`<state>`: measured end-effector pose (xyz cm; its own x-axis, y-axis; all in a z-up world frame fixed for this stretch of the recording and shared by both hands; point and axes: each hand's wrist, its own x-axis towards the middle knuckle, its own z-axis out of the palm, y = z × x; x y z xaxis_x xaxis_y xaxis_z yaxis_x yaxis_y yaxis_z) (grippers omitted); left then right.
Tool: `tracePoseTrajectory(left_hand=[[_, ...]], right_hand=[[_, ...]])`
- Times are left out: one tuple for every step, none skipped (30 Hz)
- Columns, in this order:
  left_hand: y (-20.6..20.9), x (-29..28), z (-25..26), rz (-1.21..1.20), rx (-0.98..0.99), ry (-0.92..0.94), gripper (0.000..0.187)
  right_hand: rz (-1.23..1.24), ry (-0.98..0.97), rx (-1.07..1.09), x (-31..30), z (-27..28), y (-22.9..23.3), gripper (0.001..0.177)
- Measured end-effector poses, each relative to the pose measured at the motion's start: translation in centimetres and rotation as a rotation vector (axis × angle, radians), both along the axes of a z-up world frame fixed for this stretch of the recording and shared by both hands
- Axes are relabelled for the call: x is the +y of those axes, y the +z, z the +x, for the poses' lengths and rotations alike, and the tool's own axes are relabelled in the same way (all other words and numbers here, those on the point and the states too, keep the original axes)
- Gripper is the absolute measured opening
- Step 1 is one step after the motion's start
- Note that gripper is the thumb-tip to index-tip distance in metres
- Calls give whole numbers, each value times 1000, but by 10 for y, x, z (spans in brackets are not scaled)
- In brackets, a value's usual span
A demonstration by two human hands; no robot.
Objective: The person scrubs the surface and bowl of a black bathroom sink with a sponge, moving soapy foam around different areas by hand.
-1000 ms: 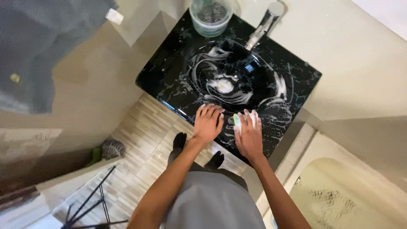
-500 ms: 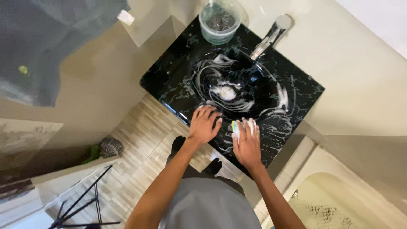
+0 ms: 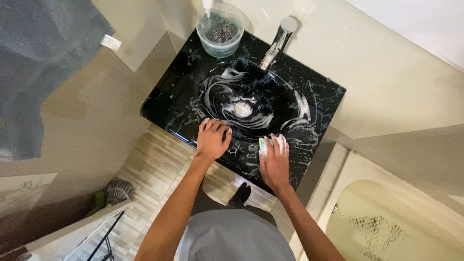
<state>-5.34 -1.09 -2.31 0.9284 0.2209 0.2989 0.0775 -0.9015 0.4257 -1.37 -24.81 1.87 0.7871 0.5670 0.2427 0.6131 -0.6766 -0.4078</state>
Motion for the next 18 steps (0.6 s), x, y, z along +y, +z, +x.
tracePoseTrajectory(left_hand=[[-1,2,1,12,11,-13,25],[-3,4,1,23,21,-23,25],[-4,5,2,35,31,-33,25],[-5,6,1,31,12,-34,26],[-6,6,0,27,-6,-34,26],[-7,5,1,22,-26,-38,26],[-7,5,-1,27,-30,-50,25],[-6,6,-2,34,-38,-56,25],[-5,8,-1,41,-45,-62,25],[-5,8,-3,37,-51,-72,25],[-4,9,-4,33,-57,-82,25],[-4,11,-4,30,-67,-94,25],[-3,13,-4,28,-61,-96,25],[-2,14,-4,26,-56,-98,24],[-2,15,-4,23,-50,-99,24],[-1,17,-5,7,-50,-105,24],[-1,20,-4,-9,-49,-110,24],[-1,22,-3,-25,-51,-117,23]], right_hand=[[-20,-6,21,7,-4,-3,47],[-41,-10,42,14,-8,-5,48],[-61,-14,63,17,-11,-5,49],[-53,86,68,16,-14,-5,50],[-45,186,73,14,-17,-5,50],[-38,281,77,12,-20,-5,51],[-52,317,100,8,-20,-5,51],[-65,358,120,2,-15,-5,50],[-79,399,140,-4,-10,-5,50],[-100,377,87,-8,-5,-7,47],[-122,355,34,-11,3,-9,44],[-143,331,-22,-11,9,-12,41],[-100,243,-7,-10,11,-14,42],[-57,155,7,-8,13,-16,44],[-14,67,20,-5,15,-19,46],[-63,11,37,3,17,-24,44],[-112,-45,54,16,19,-30,41],[-160,-102,68,28,19,-35,39]])
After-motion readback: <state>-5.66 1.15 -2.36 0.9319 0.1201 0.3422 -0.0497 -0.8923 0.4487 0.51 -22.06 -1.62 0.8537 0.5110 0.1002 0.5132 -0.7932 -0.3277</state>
